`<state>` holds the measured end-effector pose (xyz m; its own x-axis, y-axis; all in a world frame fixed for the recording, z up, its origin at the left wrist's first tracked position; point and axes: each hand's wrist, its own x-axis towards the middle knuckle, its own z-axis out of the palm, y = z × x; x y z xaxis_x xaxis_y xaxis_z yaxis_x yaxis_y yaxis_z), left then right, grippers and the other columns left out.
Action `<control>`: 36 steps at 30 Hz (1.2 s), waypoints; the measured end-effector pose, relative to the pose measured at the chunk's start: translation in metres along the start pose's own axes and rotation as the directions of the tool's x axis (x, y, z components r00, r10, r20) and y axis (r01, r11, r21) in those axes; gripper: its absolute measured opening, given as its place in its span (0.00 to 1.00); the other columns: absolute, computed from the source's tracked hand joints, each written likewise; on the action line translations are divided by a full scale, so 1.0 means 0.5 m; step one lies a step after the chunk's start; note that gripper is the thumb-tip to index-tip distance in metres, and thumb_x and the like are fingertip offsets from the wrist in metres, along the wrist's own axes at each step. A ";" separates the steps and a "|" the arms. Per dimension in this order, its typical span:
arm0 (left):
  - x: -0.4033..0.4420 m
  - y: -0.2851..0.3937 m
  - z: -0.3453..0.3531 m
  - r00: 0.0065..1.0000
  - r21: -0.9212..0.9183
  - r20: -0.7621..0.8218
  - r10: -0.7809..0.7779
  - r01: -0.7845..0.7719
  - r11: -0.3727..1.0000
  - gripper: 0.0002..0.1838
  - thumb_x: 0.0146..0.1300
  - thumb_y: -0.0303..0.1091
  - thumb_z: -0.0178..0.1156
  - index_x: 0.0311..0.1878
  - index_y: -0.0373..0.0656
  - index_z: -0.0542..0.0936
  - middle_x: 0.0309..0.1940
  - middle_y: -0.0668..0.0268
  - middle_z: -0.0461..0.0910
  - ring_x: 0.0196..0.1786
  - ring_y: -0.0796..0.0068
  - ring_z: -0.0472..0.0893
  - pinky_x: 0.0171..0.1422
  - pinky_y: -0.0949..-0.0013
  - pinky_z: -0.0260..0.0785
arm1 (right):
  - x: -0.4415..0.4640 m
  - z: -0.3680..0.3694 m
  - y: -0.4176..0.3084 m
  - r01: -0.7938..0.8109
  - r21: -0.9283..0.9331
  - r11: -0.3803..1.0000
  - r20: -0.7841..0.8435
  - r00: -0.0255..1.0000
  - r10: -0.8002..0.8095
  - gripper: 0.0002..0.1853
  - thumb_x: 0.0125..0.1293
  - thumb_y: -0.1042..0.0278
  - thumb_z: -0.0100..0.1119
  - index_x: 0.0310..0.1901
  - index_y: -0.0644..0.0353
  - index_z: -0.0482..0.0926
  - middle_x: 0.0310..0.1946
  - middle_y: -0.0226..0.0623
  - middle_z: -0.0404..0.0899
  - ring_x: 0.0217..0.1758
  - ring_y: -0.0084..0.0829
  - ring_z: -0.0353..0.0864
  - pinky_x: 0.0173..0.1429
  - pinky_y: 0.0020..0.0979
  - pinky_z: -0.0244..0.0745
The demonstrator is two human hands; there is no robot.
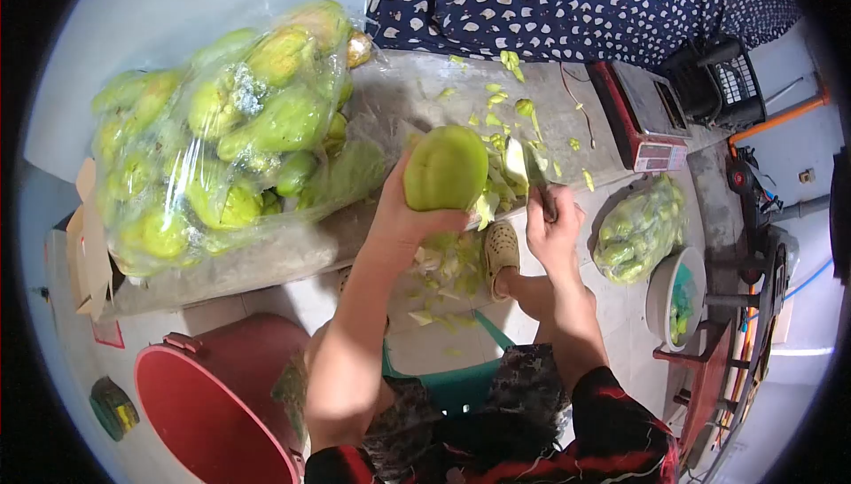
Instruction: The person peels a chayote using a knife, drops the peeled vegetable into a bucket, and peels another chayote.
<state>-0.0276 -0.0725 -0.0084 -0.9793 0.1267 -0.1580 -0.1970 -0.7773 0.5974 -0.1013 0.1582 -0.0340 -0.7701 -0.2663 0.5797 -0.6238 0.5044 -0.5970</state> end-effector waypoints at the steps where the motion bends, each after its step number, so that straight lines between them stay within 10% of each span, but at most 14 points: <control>1: 0.013 -0.012 0.000 0.970 0.368 -0.045 0.237 -0.204 0.907 0.44 0.40 0.26 0.73 0.65 0.40 0.67 0.54 0.59 0.77 0.59 0.59 0.79 0.60 0.61 0.74 | -0.008 -0.002 0.001 0.104 -0.053 0.993 0.004 0.995 -0.104 0.11 0.57 0.79 0.62 0.43 0.66 0.78 0.24 0.41 0.79 0.22 0.33 0.79 0.29 0.31 0.73; 2: 0.022 -0.025 0.000 0.887 0.683 0.003 0.462 -0.339 0.647 0.45 0.39 0.28 0.75 0.65 0.40 0.67 0.52 0.58 0.79 0.57 0.59 0.80 0.61 0.63 0.72 | -0.009 0.000 0.004 0.192 -0.068 0.979 0.005 0.981 -0.193 0.17 0.52 0.75 0.66 0.45 0.67 0.78 0.27 0.44 0.80 0.24 0.42 0.80 0.29 0.34 0.75; 9: 0.055 -0.062 -0.022 0.749 0.873 0.083 0.657 -0.372 0.314 0.45 0.38 0.34 0.76 0.64 0.39 0.67 0.52 0.50 0.77 0.56 0.48 0.77 0.60 0.58 0.70 | 0.007 0.000 -0.073 0.587 -0.114 0.802 0.196 0.805 -0.561 0.14 0.52 0.70 0.64 0.39 0.67 0.78 0.19 0.33 0.66 0.18 0.31 0.70 0.22 0.32 0.63; 36: 0.033 -0.013 0.033 0.815 0.975 0.030 0.579 -0.151 0.161 0.44 0.33 0.31 0.74 0.61 0.39 0.70 0.49 0.52 0.79 0.53 0.54 0.79 0.57 0.58 0.72 | 0.006 -0.008 -0.021 0.293 -0.217 0.931 0.278 0.933 -0.229 0.20 0.48 0.70 0.66 0.46 0.59 0.77 0.23 0.39 0.74 0.24 0.42 0.78 0.28 0.41 0.71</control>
<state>-0.0430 -0.0552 -0.0020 -0.9136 -0.3277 0.2407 0.0700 0.4564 0.8870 -0.0966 0.1553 -0.0241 -0.6126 -0.5922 0.5234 -0.7777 0.5697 -0.2657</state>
